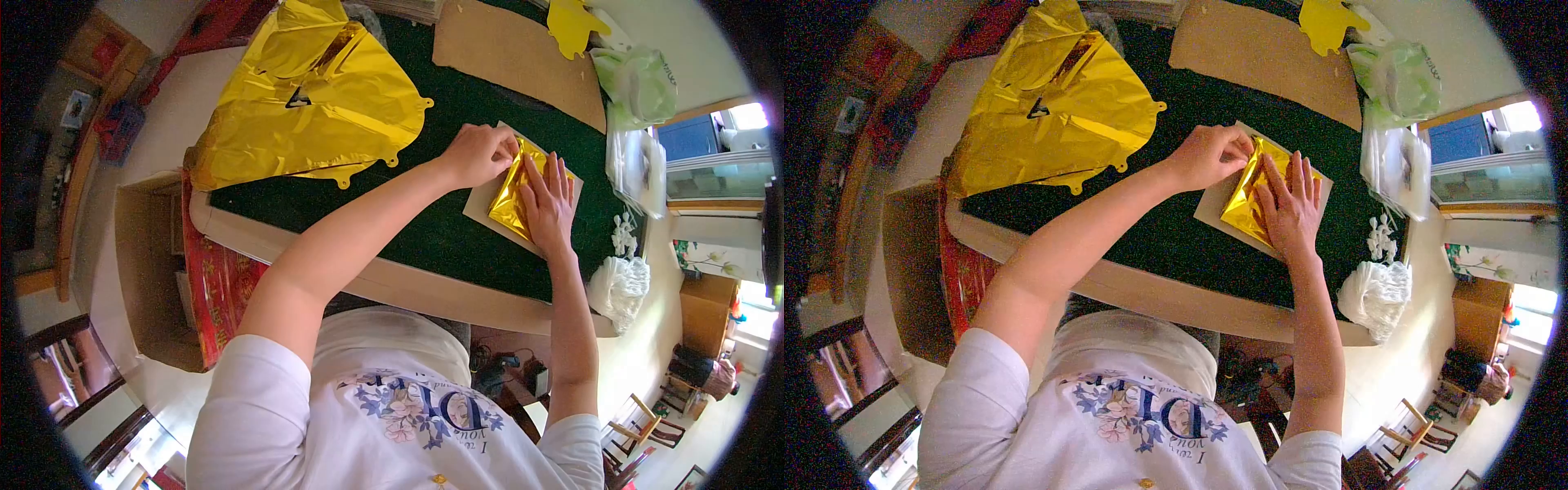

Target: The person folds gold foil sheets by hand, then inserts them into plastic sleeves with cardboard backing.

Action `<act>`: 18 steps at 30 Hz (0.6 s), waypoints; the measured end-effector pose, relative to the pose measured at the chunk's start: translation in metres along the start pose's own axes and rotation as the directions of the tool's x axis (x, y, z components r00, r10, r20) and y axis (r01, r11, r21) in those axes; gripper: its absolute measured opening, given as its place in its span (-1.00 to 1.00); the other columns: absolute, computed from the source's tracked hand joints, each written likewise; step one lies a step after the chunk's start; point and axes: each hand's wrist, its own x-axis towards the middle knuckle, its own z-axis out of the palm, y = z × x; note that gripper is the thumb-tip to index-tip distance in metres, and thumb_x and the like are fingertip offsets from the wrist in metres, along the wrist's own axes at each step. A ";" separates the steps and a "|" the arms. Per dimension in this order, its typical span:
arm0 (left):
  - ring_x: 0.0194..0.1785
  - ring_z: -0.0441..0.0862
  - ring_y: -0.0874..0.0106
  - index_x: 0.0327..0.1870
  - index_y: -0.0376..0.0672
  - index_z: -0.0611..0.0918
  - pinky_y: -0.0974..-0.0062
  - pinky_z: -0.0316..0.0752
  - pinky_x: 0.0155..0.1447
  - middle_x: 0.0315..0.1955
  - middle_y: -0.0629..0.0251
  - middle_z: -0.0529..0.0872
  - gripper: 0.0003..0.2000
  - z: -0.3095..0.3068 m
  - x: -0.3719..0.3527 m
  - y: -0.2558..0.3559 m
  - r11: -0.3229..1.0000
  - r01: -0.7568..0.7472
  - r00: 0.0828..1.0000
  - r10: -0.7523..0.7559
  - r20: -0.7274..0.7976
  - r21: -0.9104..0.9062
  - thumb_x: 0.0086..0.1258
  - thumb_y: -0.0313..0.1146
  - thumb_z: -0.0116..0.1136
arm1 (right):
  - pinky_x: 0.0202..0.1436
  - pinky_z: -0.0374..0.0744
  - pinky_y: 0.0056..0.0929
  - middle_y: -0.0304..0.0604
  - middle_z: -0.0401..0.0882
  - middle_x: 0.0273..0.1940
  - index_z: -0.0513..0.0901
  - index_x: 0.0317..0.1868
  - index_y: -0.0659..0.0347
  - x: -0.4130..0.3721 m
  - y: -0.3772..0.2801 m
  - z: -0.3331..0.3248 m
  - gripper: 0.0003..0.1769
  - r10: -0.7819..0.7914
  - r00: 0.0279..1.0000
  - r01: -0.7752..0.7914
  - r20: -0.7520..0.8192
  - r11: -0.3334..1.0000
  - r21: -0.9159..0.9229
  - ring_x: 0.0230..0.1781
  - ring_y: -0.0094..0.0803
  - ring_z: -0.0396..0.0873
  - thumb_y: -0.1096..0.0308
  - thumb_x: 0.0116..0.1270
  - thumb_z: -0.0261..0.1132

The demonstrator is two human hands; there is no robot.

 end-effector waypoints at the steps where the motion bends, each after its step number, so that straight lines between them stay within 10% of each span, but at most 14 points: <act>1: -0.18 0.76 0.32 -0.23 -0.23 0.60 0.38 0.63 -0.08 -0.32 0.19 0.76 -0.81 0.001 0.001 -0.001 1.000 0.012 1.000 -0.012 -0.001 0.005 0.15 -0.44 0.31 | 0.52 0.00 0.01 0.02 0.07 0.49 0.34 0.42 -0.31 0.000 0.000 0.000 -0.47 0.001 1.000 -0.001 0.000 1.000 -0.007 0.52 -0.05 0.02 -0.03 0.46 0.04; 18: -0.17 0.75 0.32 -0.24 -0.23 0.56 0.37 0.63 -0.06 -0.31 0.16 0.75 -0.82 0.004 0.006 -0.001 0.998 0.040 0.999 -0.040 0.009 0.039 0.15 -0.48 0.27 | 0.52 0.02 0.00 0.01 0.10 0.48 0.36 0.41 -0.30 0.000 0.002 0.003 -0.49 -0.020 0.999 0.020 -0.034 1.000 -0.011 0.50 -0.04 0.06 -0.03 0.47 0.02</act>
